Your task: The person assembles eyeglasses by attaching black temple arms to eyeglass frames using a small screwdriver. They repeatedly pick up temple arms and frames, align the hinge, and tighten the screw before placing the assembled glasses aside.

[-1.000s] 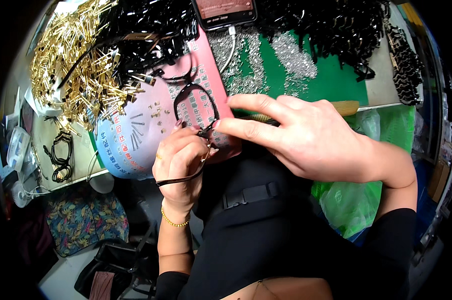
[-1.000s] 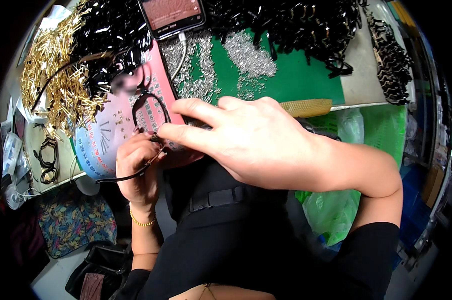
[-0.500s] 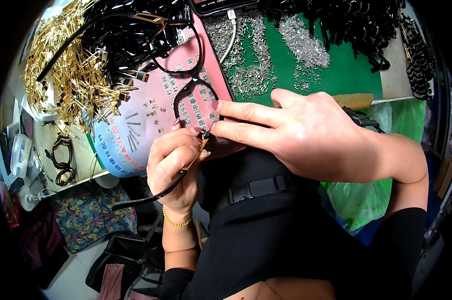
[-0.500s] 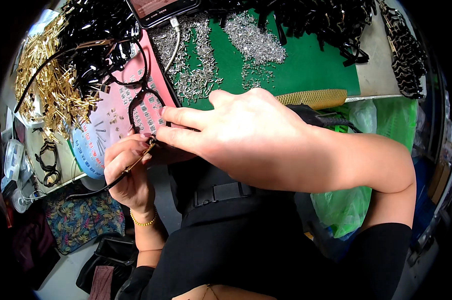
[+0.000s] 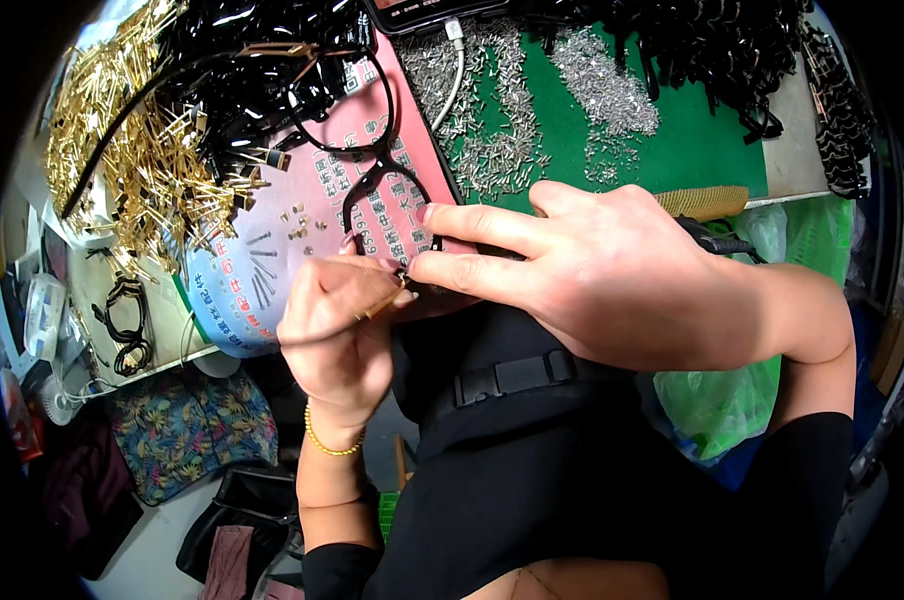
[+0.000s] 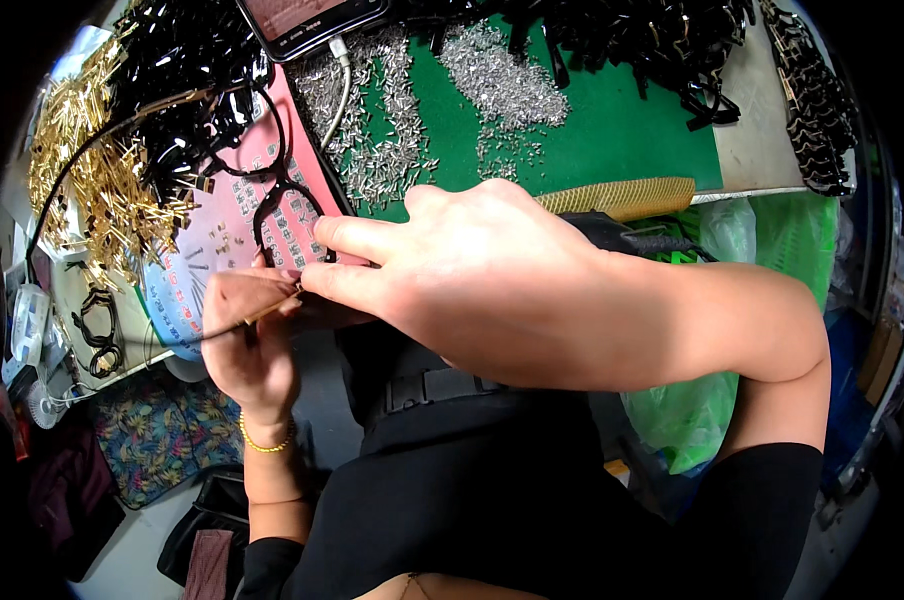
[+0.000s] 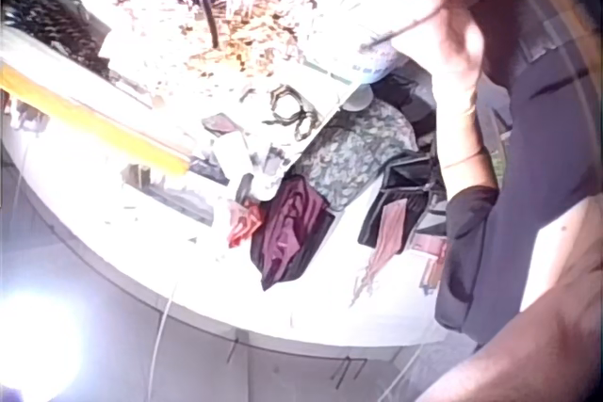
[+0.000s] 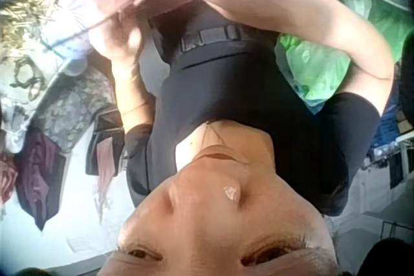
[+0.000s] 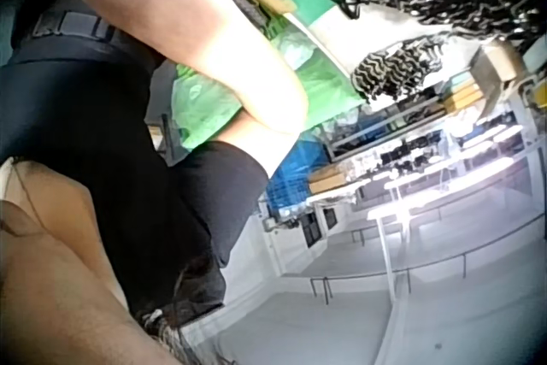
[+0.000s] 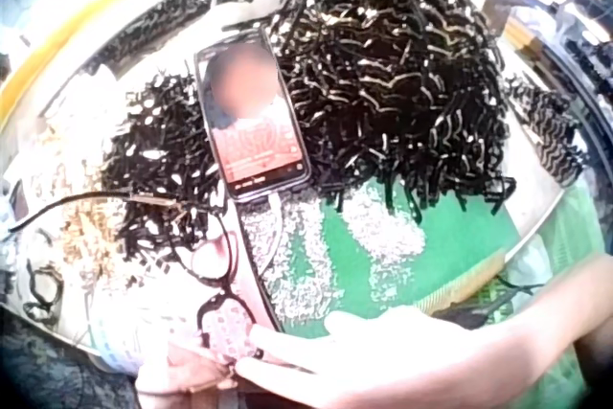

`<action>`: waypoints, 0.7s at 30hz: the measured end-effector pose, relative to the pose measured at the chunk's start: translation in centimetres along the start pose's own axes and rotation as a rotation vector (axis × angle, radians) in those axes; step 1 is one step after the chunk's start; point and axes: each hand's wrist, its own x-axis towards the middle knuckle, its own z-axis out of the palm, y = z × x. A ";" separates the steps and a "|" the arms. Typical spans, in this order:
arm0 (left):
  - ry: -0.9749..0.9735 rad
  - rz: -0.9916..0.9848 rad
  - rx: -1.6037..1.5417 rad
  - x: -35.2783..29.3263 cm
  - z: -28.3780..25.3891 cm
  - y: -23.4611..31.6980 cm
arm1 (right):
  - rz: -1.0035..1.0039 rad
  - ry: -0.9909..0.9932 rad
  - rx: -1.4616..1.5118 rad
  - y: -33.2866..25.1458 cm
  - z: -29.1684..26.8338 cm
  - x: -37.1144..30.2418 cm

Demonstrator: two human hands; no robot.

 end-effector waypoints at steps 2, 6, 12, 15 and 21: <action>0.009 0.116 0.120 -0.6 0.3 0.1 | 0.001 0.008 0.001 0.0 0.1 -0.1; 0.070 -0.039 -0.068 -0.7 0.4 -0.2 | 0.000 0.029 -0.011 0.1 0.3 -0.1; 0.072 0.007 -0.017 -0.7 0.4 -0.2 | -0.008 0.045 0.014 0.2 0.2 0.0; 0.024 0.077 0.057 -0.7 0.2 -0.2 | -0.010 0.048 0.005 0.2 0.3 -0.1; 0.068 -0.044 -0.172 -2.5 0.4 -1.2 | -0.104 0.076 -0.183 0.4 0.5 0.6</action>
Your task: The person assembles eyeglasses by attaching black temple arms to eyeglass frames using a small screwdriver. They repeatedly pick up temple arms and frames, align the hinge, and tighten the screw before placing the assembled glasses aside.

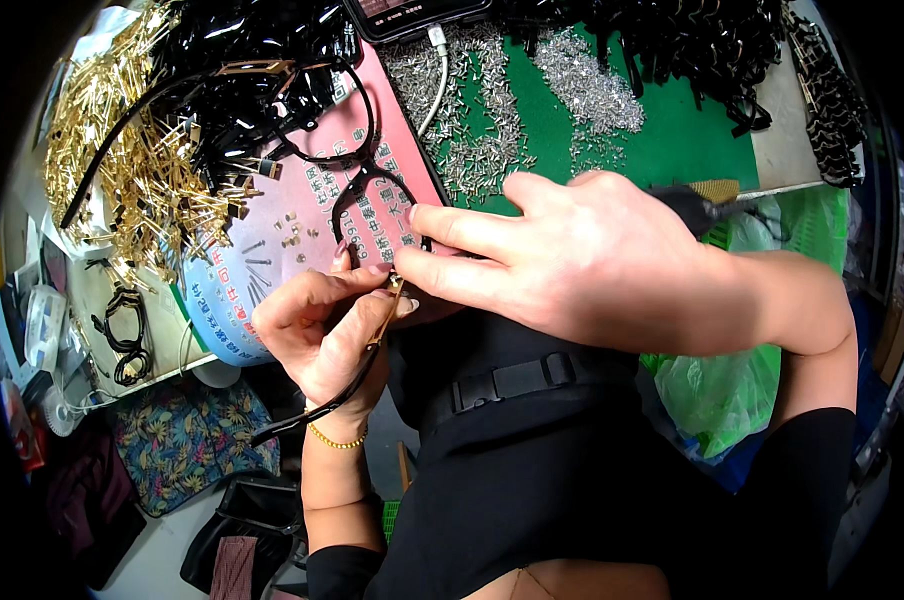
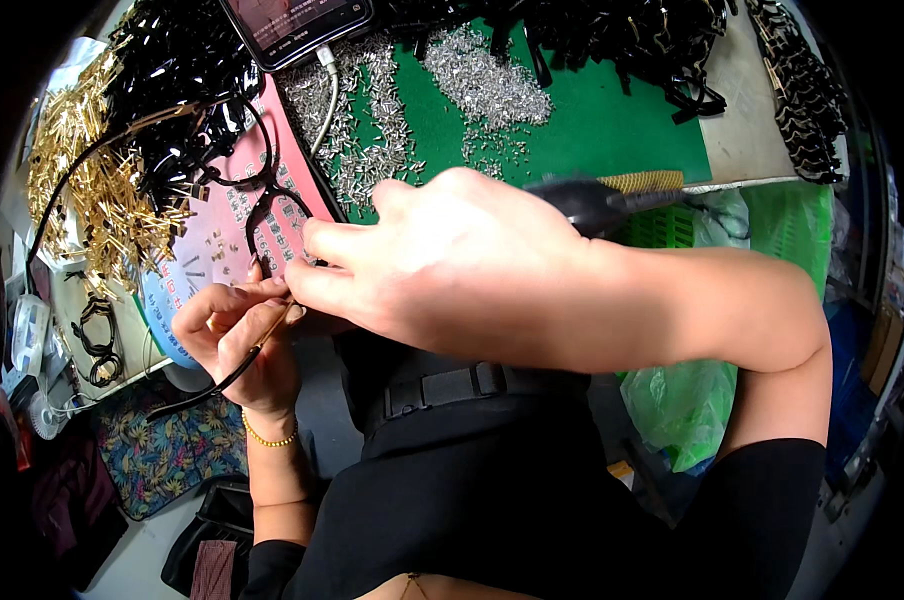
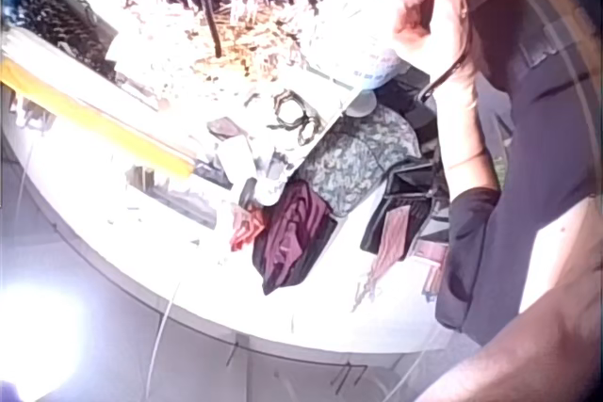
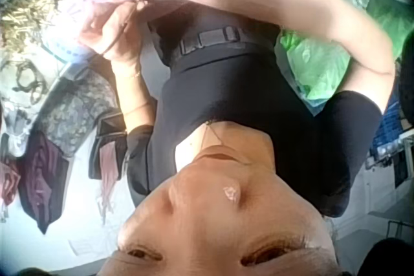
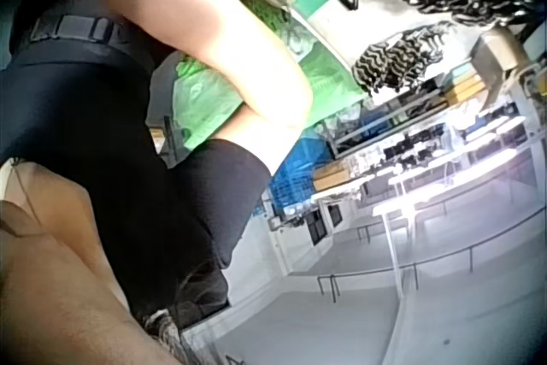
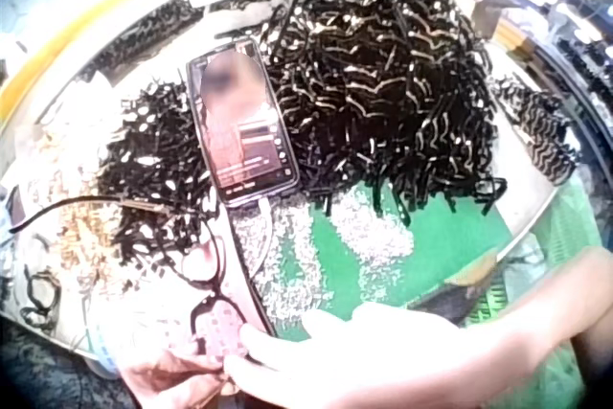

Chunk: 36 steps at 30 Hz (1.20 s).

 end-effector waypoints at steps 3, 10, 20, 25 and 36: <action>-0.003 -0.014 -0.045 -0.1 0.1 -0.3 | -0.044 0.066 -0.106 -0.2 0.5 0.2; 0.030 0.143 0.114 0.5 0.5 -0.6 | -0.052 0.161 -0.185 -0.5 1.2 0.1; 0.105 0.259 0.114 3.1 0.3 2.5 | 0.579 0.206 -0.350 6.4 -4.2 -2.6; 0.304 -0.217 0.472 5.8 -4.3 9.2 | 0.642 0.133 -0.304 6.6 -3.7 -0.4; 0.549 -0.309 1.420 4.2 -19.7 -6.5 | 0.679 0.157 0.179 10.9 -3.6 -3.0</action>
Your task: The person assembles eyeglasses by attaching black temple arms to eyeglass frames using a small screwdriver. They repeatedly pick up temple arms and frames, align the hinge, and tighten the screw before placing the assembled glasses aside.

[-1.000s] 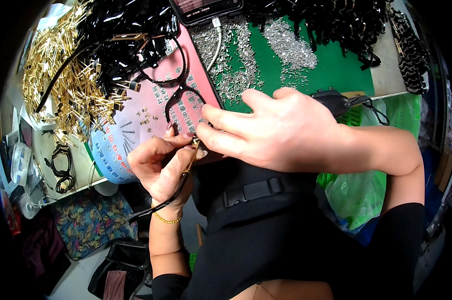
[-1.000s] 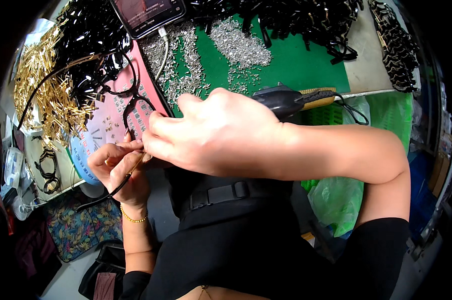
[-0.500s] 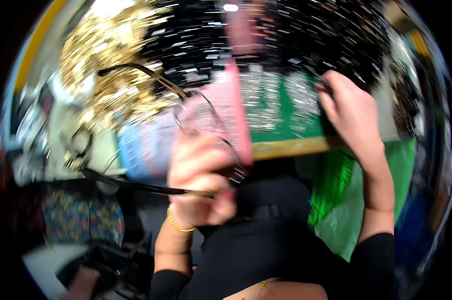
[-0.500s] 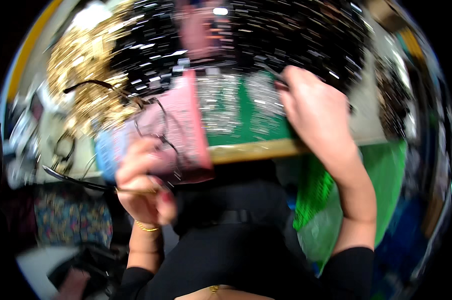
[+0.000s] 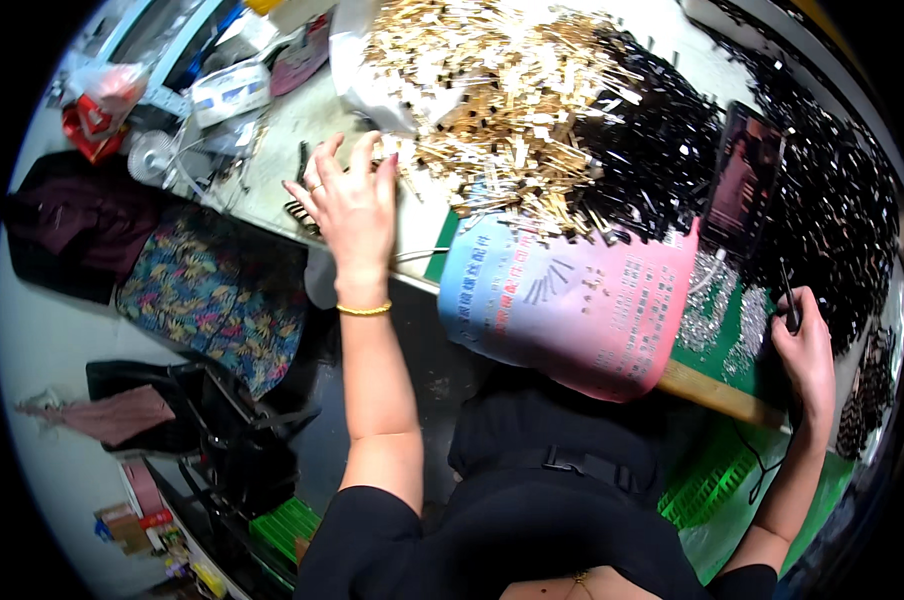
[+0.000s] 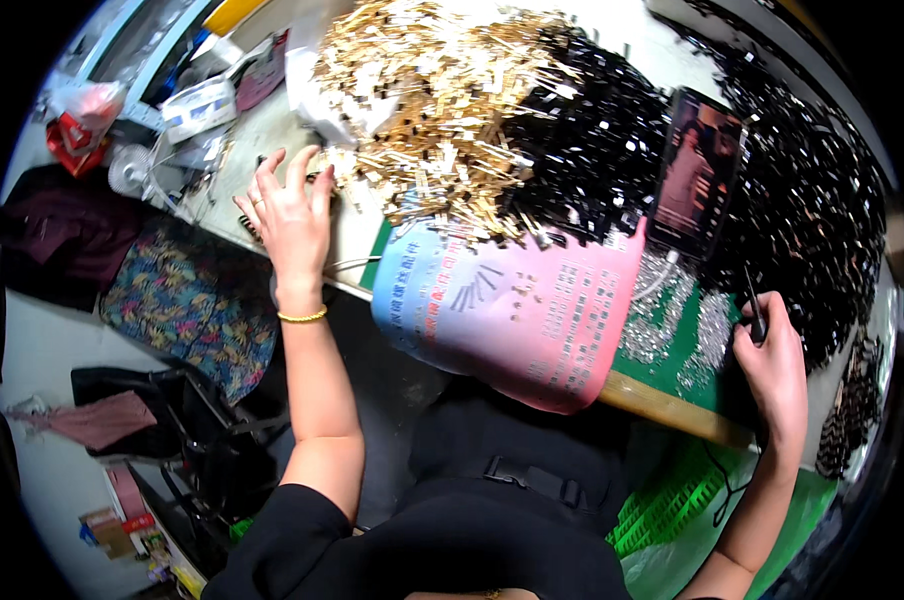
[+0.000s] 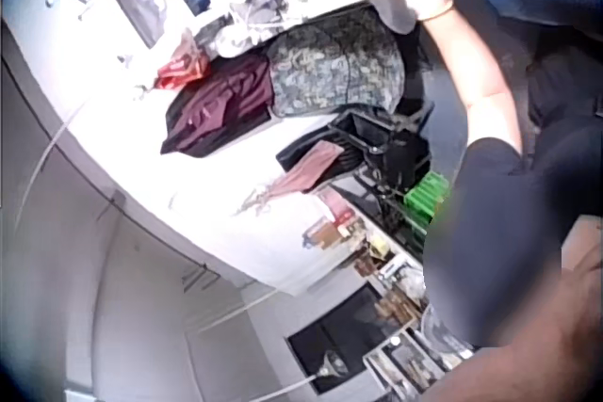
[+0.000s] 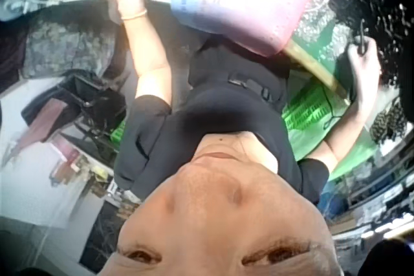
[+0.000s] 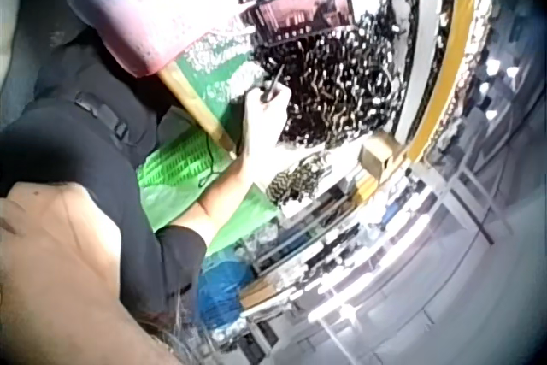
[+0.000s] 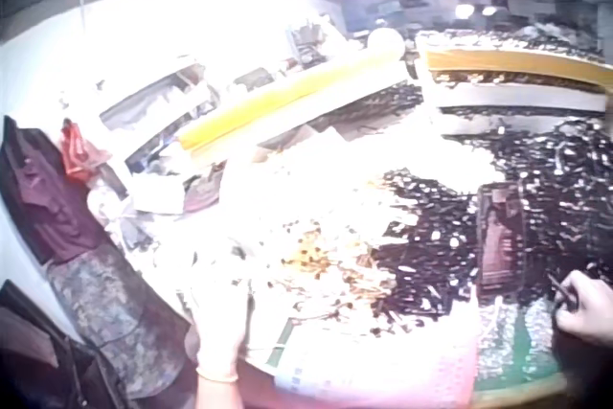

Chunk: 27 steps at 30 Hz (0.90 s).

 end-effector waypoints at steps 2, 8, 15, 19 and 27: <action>0.140 0.108 -0.049 -0.3 1.7 -0.5 | 0.206 -0.146 0.303 1.3 -1.3 -0.1; -0.219 0.320 -0.493 0.3 -3.3 7.1 | 0.401 -0.141 0.727 -0.1 -5.6 -2.7; -0.347 0.266 -0.452 0.8 -2.5 6.7 | 0.333 0.108 0.670 -1.0 -5.7 -7.4; -0.451 0.067 -1.073 -1.2 -6.9 13.0 | 0.214 0.094 0.892 -4.4 -3.2 -8.1; -1.234 0.082 -1.645 -12.4 -12.5 22.6 | 0.263 -0.045 1.220 -7.7 0.0 -8.6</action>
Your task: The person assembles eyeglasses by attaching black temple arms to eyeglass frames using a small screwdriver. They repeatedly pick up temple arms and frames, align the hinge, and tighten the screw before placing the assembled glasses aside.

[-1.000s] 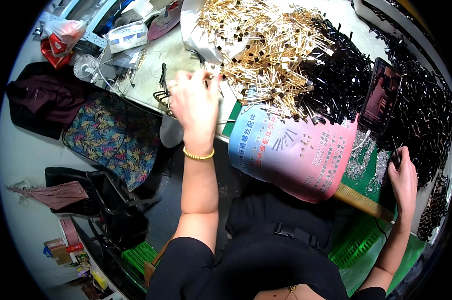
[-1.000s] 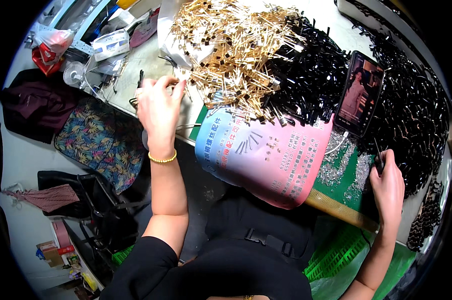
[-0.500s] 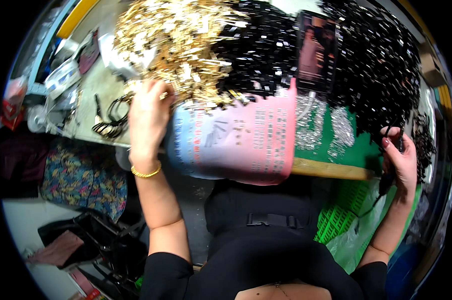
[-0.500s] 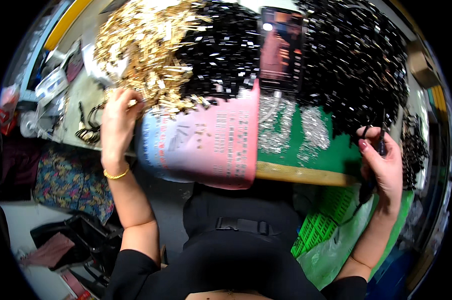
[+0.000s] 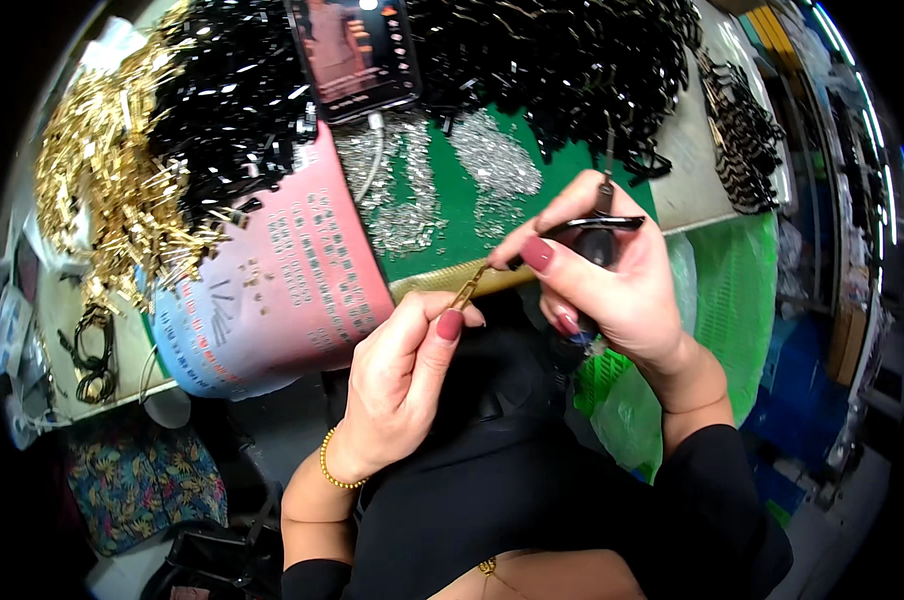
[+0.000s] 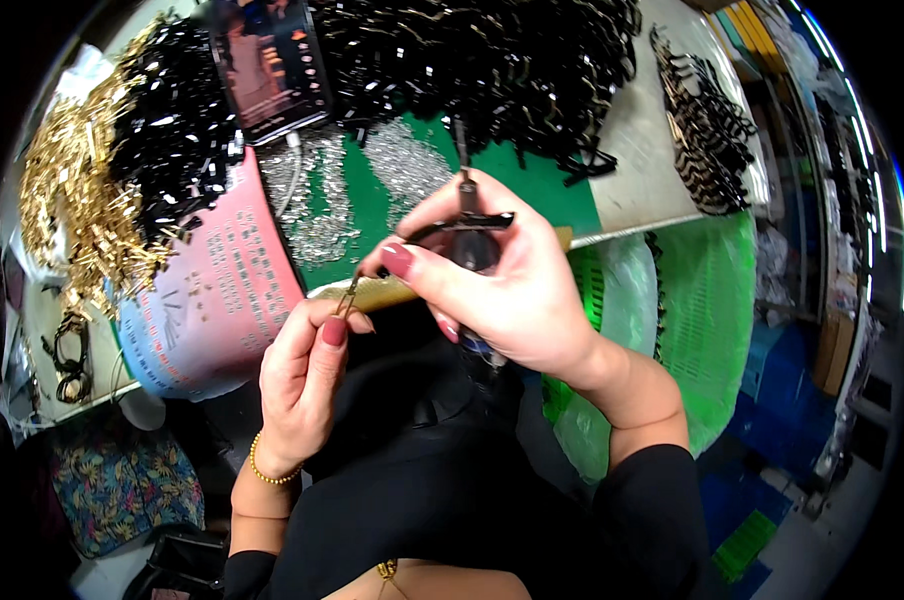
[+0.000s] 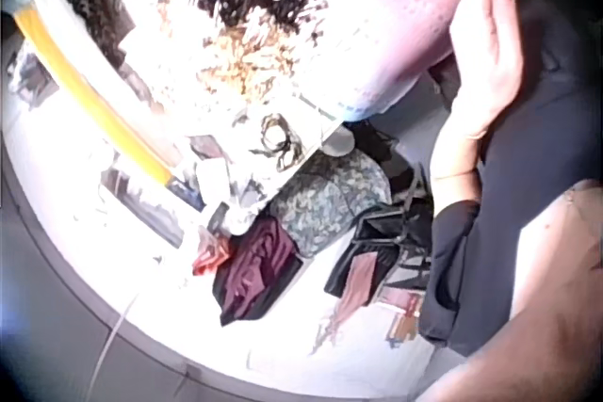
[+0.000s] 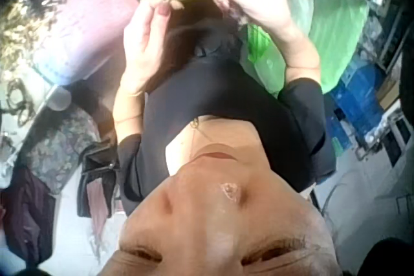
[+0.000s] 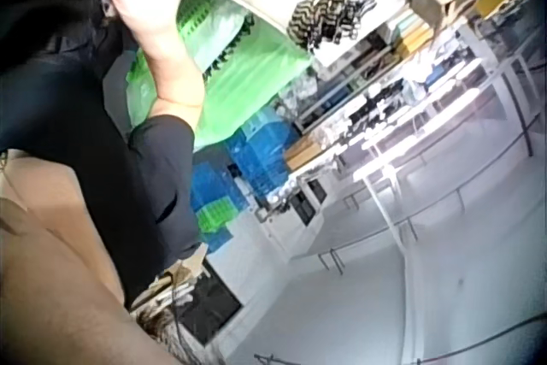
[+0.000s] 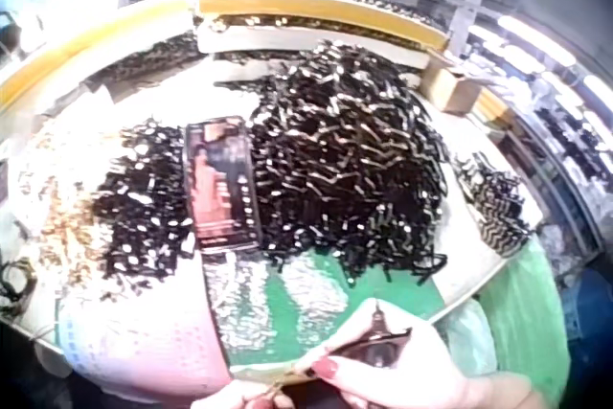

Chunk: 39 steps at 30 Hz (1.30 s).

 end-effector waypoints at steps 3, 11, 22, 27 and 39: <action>0.004 -0.138 -0.152 0.0 0.3 -0.3 | 0.027 0.007 0.012 0.3 0.2 0.0; 0.097 -0.201 -0.406 -0.3 0.9 -0.6 | 0.031 0.013 -0.018 1.2 0.5 -0.6; 0.108 -0.083 -0.376 -0.9 1.1 -1.5 | 0.087 -0.004 0.013 1.2 0.8 -0.6; 0.168 0.171 0.064 -0.9 2.1 -2.4 | 0.033 -0.035 0.024 2.4 1.1 -1.2; 0.169 -0.017 -0.008 1.2 1.4 -1.5 | -0.252 -0.263 -1.565 -0.6 -4.0 -0.1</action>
